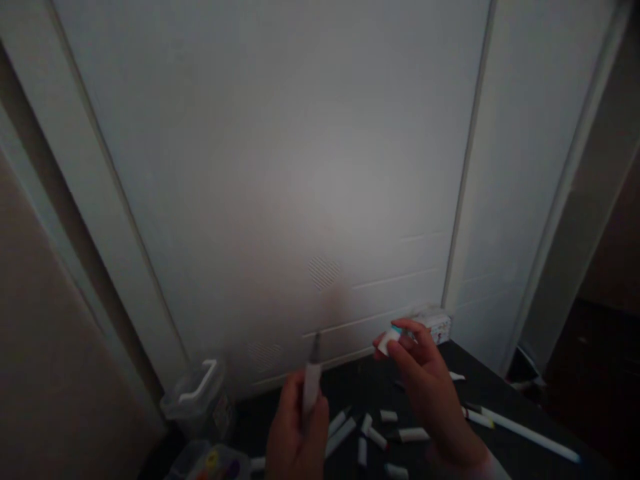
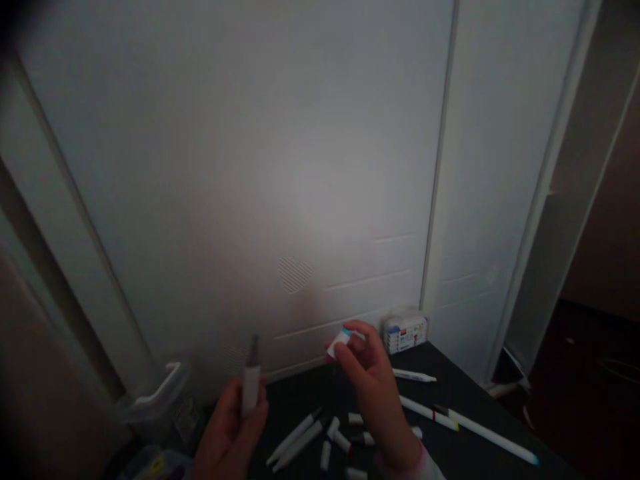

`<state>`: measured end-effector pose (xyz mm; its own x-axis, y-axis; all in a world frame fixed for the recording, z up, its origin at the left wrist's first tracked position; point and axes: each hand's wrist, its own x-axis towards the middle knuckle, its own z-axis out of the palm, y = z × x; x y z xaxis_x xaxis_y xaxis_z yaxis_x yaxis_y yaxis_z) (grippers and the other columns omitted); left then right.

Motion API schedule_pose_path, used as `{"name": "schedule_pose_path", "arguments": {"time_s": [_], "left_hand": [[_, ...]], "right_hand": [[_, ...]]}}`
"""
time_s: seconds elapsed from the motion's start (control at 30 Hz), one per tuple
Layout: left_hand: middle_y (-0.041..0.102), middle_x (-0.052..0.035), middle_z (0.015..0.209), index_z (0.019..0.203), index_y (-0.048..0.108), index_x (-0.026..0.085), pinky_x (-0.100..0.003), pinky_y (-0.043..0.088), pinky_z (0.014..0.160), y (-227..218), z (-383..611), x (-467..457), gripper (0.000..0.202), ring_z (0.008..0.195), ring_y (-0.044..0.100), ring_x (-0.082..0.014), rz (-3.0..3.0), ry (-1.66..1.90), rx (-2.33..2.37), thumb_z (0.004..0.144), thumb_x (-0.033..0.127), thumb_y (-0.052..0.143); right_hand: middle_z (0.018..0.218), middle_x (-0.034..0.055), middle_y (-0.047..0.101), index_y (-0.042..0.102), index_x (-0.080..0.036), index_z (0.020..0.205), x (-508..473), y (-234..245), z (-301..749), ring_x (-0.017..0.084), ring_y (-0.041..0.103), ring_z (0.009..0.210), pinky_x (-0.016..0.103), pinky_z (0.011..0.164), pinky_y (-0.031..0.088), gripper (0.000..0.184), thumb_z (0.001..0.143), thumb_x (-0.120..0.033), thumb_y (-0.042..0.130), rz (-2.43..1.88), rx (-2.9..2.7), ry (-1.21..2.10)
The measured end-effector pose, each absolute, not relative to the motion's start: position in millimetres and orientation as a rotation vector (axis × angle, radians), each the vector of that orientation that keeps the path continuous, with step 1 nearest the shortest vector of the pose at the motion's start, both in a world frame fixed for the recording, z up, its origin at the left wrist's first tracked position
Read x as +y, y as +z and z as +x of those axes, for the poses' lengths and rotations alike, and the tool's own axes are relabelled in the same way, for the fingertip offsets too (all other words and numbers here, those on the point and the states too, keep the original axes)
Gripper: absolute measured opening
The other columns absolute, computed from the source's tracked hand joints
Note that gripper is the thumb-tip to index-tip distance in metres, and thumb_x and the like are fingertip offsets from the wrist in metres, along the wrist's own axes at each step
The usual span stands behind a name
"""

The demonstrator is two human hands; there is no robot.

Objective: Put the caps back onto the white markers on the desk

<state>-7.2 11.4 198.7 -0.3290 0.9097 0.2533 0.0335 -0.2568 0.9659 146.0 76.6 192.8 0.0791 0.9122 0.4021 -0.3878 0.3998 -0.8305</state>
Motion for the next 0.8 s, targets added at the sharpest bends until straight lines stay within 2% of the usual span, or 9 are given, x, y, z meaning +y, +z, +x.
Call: {"name": "schedule_pose_path", "arguments": {"time_s": [0.1,0.27,0.47,0.53,0.63,0.7,0.73,0.8], "left_hand": [[0.036,0.0080,0.049,0.085,0.055,0.019,-0.016,0.026,0.043,197,-2,15,0.031,0.044,0.033,-0.0056,0.992,1.573,1.172,0.070,0.044,0.061],[0.032,0.0091,0.046,0.087,0.057,0.015,-0.016,0.019,0.038,196,18,19,0.049,0.038,0.025,-0.0025,0.840,1.347,0.956,0.059,0.054,0.066],[0.036,0.0077,0.045,0.079,0.060,0.014,-0.015,0.019,0.039,197,24,18,0.037,0.038,0.026,-0.0010,0.710,1.356,0.862,0.062,0.046,0.068],[0.039,0.0066,0.045,0.074,0.059,0.015,-0.015,0.022,0.039,196,19,20,0.030,0.038,0.030,-0.0018,0.672,1.371,0.799,0.063,0.041,0.069],[0.044,0.0044,0.048,0.066,0.057,0.015,-0.017,0.026,0.039,196,9,21,0.024,0.039,0.036,-0.0036,0.605,1.344,0.656,0.065,0.036,0.068],[0.045,0.0041,0.050,0.067,0.057,0.016,-0.017,0.028,0.040,196,3,21,0.020,0.040,0.038,-0.0039,0.551,1.310,0.580,0.067,0.034,0.066],[0.045,0.0040,0.050,0.068,0.057,0.016,-0.017,0.028,0.040,197,1,20,0.019,0.040,0.038,-0.0038,0.529,1.290,0.551,0.068,0.033,0.065],[0.044,0.0039,0.050,0.069,0.057,0.015,-0.016,0.029,0.040,197,-1,20,0.019,0.039,0.038,-0.0035,0.515,1.244,0.503,0.070,0.033,0.063]], "right_hand": [[0.075,-0.0034,0.066,0.047,-0.029,0.096,63,191,135,0.012,0.061,0.070,0.024,0.068,0.046,0.024,0.076,-0.028,0.060,-0.551,-1.174,1.096],[0.088,0.0004,0.063,0.051,-0.028,0.099,49,191,133,0.014,0.059,0.081,0.028,0.074,0.046,0.024,0.077,-0.022,0.060,-0.542,-1.394,0.942],[0.092,0.0018,0.061,0.053,-0.029,0.102,47,187,134,0.014,0.058,0.083,0.029,0.075,0.047,0.026,0.079,-0.020,0.057,-0.584,-1.498,0.879],[0.101,0.0025,0.060,0.053,-0.030,0.105,48,190,136,0.016,0.057,0.092,0.031,0.080,0.046,0.026,0.081,-0.020,0.054,-0.578,-1.542,0.841],[0.123,0.0032,0.050,0.060,-0.028,0.100,53,196,146,0.021,0.045,0.114,0.039,0.094,0.037,0.022,0.084,-0.020,0.048,-0.649,-1.598,0.630],[0.133,0.0001,0.040,0.064,-0.028,0.093,57,199,154,0.024,0.033,0.123,0.044,0.101,0.027,0.021,0.082,-0.018,0.049,-0.746,-1.537,0.419],[0.135,-0.0019,0.036,0.064,-0.030,0.094,58,199,157,0.024,0.029,0.126,0.045,0.103,0.024,0.022,0.081,-0.016,0.052,-0.785,-1.481,0.343],[0.136,-0.0033,0.033,0.056,-0.036,0.109,57,199,161,0.023,0.027,0.127,0.043,0.105,0.022,0.038,0.078,-0.015,0.056,-0.810,-1.393,0.330]]}}
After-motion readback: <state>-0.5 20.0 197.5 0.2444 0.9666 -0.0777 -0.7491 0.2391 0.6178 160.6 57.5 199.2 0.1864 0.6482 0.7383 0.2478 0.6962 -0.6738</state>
